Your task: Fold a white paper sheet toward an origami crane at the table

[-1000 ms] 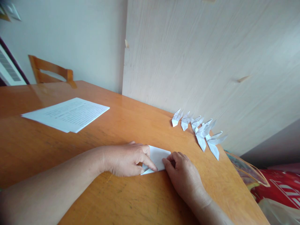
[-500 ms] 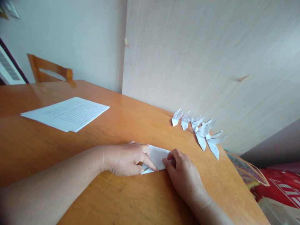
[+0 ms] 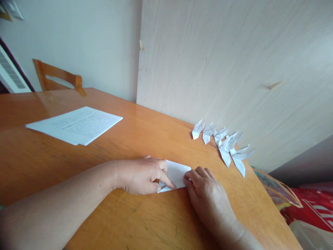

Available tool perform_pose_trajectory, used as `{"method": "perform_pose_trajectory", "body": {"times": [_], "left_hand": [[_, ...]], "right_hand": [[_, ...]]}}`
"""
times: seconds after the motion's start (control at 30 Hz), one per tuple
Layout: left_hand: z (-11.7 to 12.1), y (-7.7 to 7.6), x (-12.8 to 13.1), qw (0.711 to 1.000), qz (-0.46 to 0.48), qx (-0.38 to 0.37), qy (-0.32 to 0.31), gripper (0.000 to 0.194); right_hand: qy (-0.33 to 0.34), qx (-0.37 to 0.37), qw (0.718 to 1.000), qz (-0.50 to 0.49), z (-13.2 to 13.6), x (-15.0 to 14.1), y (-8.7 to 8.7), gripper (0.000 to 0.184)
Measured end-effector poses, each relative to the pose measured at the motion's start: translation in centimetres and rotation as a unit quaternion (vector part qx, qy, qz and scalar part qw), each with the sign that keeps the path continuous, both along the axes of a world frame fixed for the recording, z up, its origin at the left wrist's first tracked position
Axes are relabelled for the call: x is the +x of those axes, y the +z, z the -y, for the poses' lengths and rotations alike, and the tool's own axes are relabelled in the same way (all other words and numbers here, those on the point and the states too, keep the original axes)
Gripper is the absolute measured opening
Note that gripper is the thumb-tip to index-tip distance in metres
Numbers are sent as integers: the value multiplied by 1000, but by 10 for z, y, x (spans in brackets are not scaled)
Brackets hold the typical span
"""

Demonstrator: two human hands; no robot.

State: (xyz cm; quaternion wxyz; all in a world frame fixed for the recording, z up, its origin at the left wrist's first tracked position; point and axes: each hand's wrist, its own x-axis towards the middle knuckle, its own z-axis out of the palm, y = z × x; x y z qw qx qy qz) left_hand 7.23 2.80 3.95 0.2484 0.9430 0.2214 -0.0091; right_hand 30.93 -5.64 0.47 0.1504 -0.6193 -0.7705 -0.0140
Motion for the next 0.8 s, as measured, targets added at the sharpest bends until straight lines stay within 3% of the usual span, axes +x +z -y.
{"method": "perform_pose_trajectory", "body": {"times": [0.47,0.8], "left_hand": [[1,-4,1,1000,14,6,-1,39],[-1,-4,0,1000,25,-2,-10,36]], "right_hand": [[51,-52,997,38,14,-9,10,26],[47,-15,994,99,18,-21,10,25]]}}
